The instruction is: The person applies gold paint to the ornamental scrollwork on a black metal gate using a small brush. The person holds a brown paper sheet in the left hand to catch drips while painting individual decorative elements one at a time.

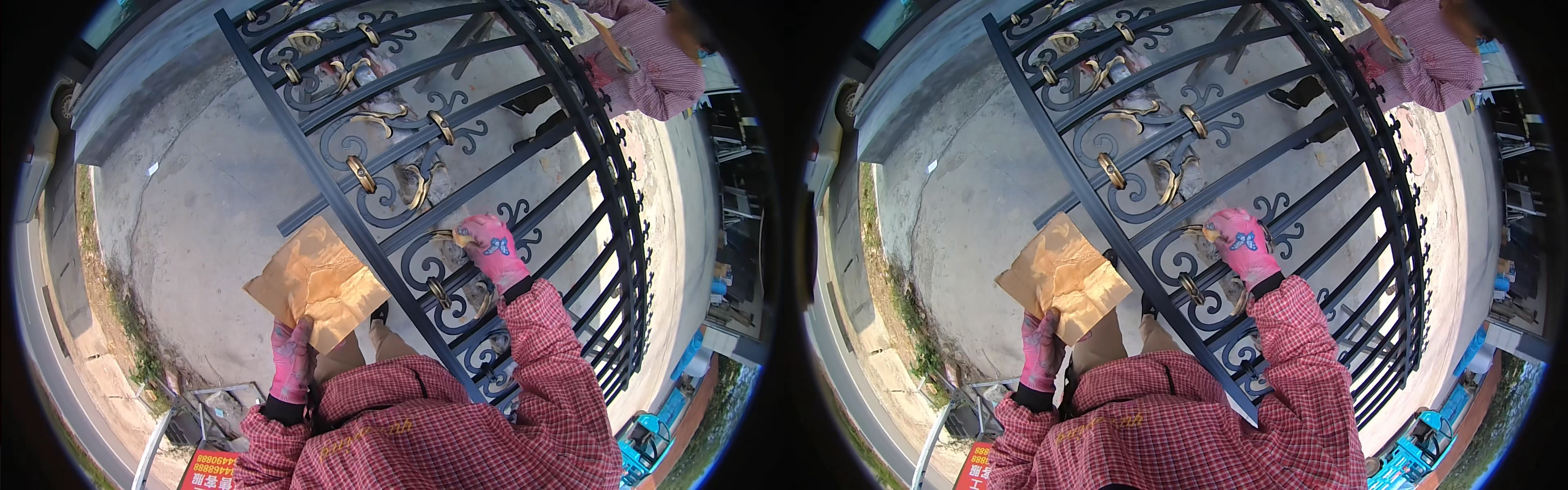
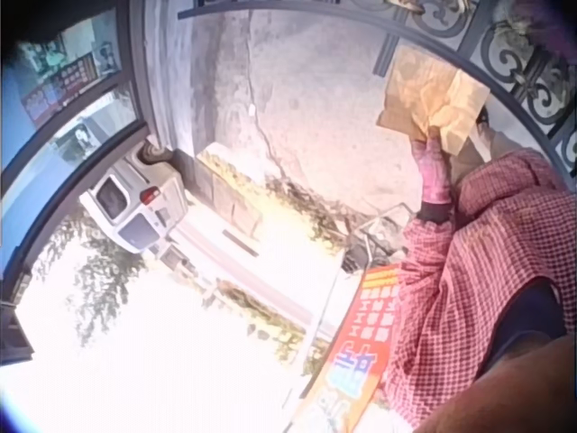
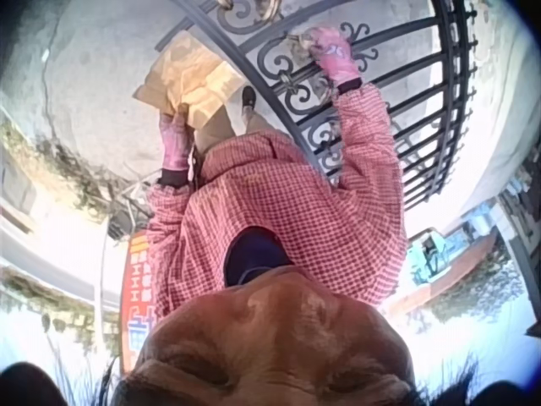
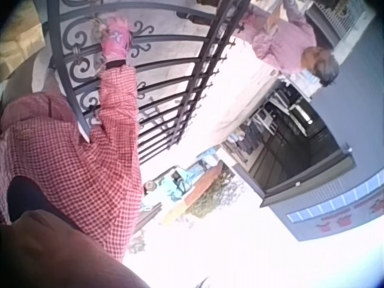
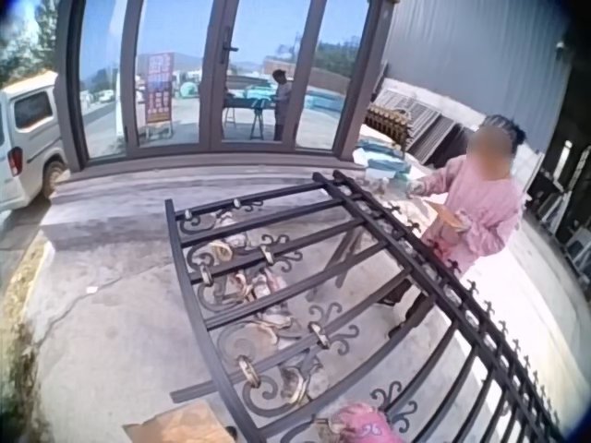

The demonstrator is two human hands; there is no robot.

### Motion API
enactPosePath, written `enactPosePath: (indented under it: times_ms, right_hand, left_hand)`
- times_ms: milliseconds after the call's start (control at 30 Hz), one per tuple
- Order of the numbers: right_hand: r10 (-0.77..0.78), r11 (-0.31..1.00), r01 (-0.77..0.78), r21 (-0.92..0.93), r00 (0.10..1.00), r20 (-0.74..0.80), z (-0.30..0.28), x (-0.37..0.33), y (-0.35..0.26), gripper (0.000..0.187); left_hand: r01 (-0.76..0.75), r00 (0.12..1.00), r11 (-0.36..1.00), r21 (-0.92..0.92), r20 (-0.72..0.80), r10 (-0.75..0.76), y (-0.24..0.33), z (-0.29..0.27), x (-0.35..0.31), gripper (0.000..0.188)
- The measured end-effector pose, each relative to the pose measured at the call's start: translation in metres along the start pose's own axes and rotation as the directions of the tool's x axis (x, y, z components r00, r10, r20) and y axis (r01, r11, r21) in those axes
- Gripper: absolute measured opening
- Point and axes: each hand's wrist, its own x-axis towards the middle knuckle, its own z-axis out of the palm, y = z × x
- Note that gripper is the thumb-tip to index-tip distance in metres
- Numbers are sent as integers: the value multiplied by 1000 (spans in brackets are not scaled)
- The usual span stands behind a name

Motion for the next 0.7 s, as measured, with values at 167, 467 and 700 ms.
enactPosePath:
  times_ms: [167, 467, 700]
  right_hand:
    - [-132, 981, 138, -135, 990, 55, 19, -23, 17, 20]
    - [-134, 975, 149, -166, 986, 103, 16, -30, 18, 19]
    - [170, 985, -162, 58, 969, -178, -5, -14, 39, 31]
  left_hand:
    - [-2, 1000, 1000, 4, 6, 2, -2, 1, 2, 49]
    - [-6, 1000, 1000, -1, 13, 6, -1, 3, -1, 47]
    - [-22, 999, 1000, -3, 36, 22, -2, 3, -3, 51]
